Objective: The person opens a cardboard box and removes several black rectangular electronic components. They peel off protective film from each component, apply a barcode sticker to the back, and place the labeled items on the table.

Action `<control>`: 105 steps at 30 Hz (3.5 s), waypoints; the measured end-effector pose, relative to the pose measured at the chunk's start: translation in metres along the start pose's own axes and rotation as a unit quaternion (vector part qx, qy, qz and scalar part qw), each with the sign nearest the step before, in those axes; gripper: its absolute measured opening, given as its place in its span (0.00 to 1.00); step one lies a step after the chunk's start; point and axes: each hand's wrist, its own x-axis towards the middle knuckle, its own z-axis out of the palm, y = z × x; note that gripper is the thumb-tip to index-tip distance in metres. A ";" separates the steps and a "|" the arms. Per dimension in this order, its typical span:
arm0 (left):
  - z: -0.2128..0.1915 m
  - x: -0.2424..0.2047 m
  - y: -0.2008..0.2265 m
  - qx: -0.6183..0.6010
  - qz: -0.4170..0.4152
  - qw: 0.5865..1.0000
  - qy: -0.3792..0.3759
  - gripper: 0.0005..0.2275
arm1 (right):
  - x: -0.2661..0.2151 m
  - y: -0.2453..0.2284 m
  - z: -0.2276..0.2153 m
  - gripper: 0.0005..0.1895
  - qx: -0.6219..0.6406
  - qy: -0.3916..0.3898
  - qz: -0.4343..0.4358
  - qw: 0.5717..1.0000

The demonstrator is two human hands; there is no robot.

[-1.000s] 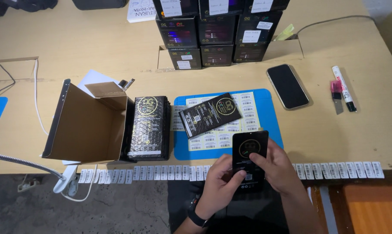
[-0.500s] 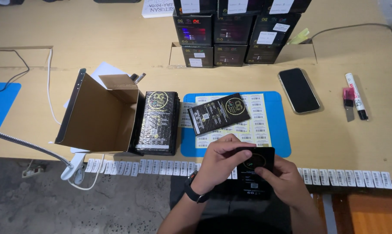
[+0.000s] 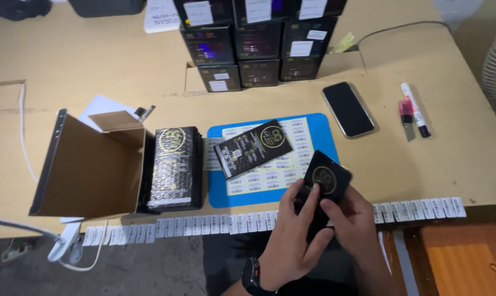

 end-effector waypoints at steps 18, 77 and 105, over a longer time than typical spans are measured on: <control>0.034 0.009 -0.040 -0.457 -0.186 0.869 -0.025 0.25 | 0.008 0.035 -0.245 0.28 -0.063 0.294 0.174 0.938; 0.031 0.032 -0.039 -0.429 0.044 0.901 0.039 0.31 | -0.030 0.054 -0.073 0.44 0.347 -0.207 0.049 0.913; -0.084 0.129 -0.138 0.459 -0.100 0.878 -0.088 0.49 | 0.034 -0.028 -0.087 0.35 0.149 0.178 0.119 0.965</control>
